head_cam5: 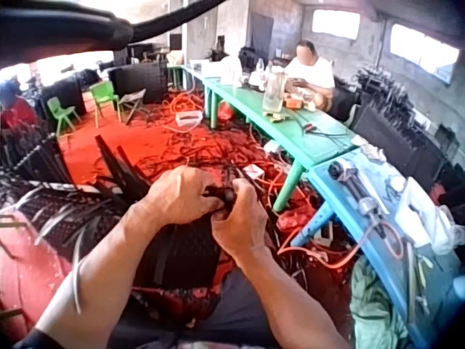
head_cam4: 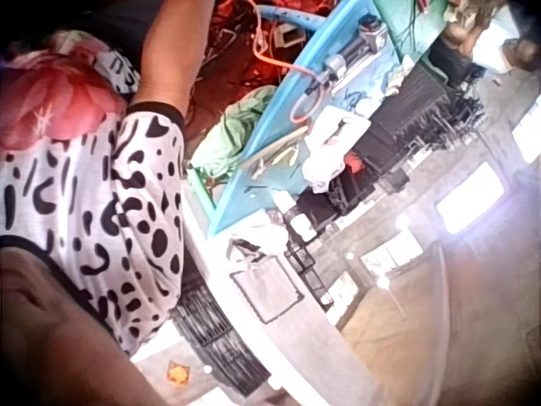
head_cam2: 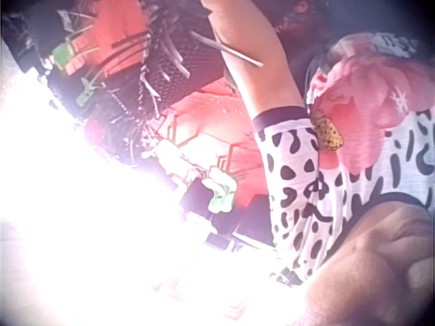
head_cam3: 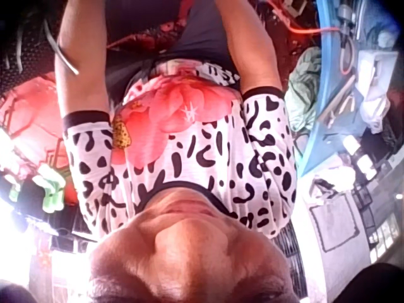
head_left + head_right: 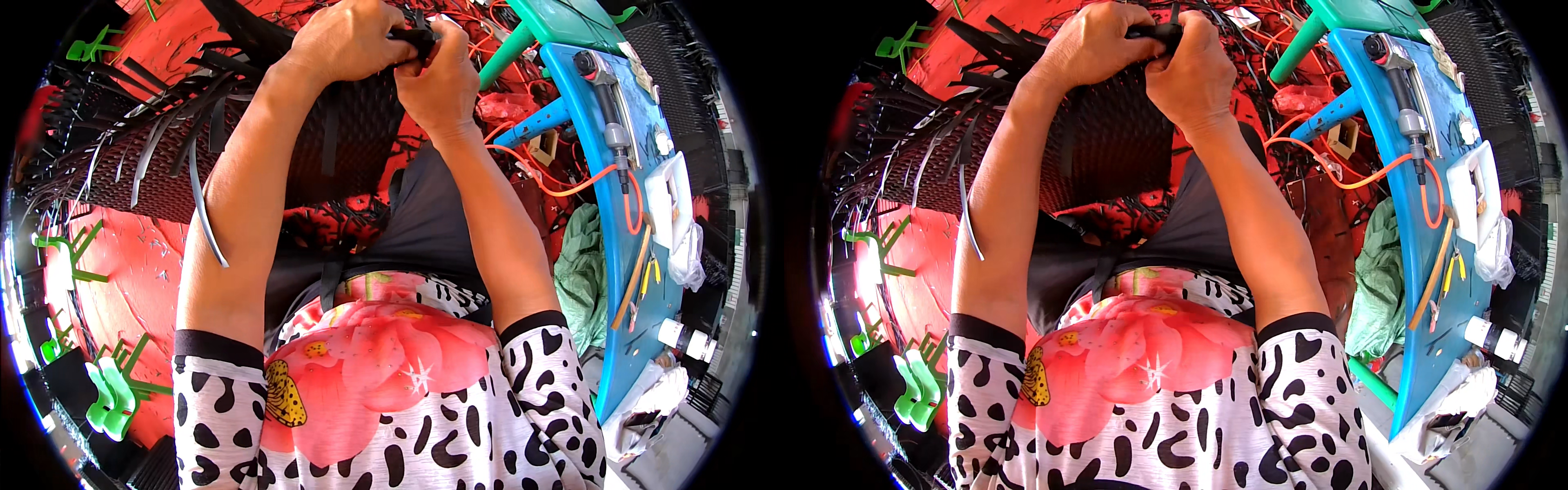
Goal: The person sits on the floor and weaves black plastic strips into a large basket frame. They use a metal tool to tuck and tighten the strips, working on the edge of the basket throughout the clip.
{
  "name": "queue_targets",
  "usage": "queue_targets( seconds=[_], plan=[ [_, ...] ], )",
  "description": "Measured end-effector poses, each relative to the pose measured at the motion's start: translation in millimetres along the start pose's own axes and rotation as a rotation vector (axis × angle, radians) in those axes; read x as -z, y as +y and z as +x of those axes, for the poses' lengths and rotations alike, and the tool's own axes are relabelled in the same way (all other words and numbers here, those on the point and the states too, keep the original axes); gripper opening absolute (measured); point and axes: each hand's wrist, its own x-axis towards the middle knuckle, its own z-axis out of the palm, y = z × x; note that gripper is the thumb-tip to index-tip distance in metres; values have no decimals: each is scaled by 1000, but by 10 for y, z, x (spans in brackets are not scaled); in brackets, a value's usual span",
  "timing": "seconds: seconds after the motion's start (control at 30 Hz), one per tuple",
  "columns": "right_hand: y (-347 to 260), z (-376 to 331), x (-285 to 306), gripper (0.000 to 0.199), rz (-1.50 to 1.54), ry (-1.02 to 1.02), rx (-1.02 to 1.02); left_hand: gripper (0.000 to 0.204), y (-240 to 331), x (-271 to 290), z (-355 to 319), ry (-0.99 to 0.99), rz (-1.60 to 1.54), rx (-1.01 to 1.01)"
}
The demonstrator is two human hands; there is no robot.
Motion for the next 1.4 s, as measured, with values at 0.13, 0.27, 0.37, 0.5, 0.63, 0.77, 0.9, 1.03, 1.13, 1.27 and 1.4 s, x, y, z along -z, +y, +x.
queue_targets(
  seconds=[0.13,0.27,0.37,0.5,0.63,0.77,0.9,1.03,1.13,1.27,1.4],
  plan=[
    [-35,-62,103,37,139,-48,-175,27,-110,-133,-68,119,-35,-116],
    [-20,-242,111,20,290,-109,-444,29,-93,-98,-118,102,-33,-150],
    [-45,-275,73,17,316,-39,-428,31,-55,-70,-127,111,5,-149],
    [-71,-297,8,17,273,61,-344,30,-37,-52,-81,74,27,-116],
    [-78,-307,-36,17,235,140,-358,29,-21,-58,-59,63,-32,-99],
    [-60,-296,-59,16,88,175,-248,29,-29,-50,-36,64,-31,-79],
    [-96,-298,-49,14,119,172,-257,30,-31,-48,7,77,-41,-27],
    [-101,-348,-100,13,206,203,-308,31,6,-8,2,99,0,-70],
    [-41,-326,-137,15,472,153,-545,31,-62,-79,50,109,-22,-81],
    [50,-276,-123,20,513,48,-608,30,-46,-56,40,74,-41,-64],
    [56,-183,-36,22,507,-85,-636,29,-40,-74,25,94,-4,-54]
  ],
)
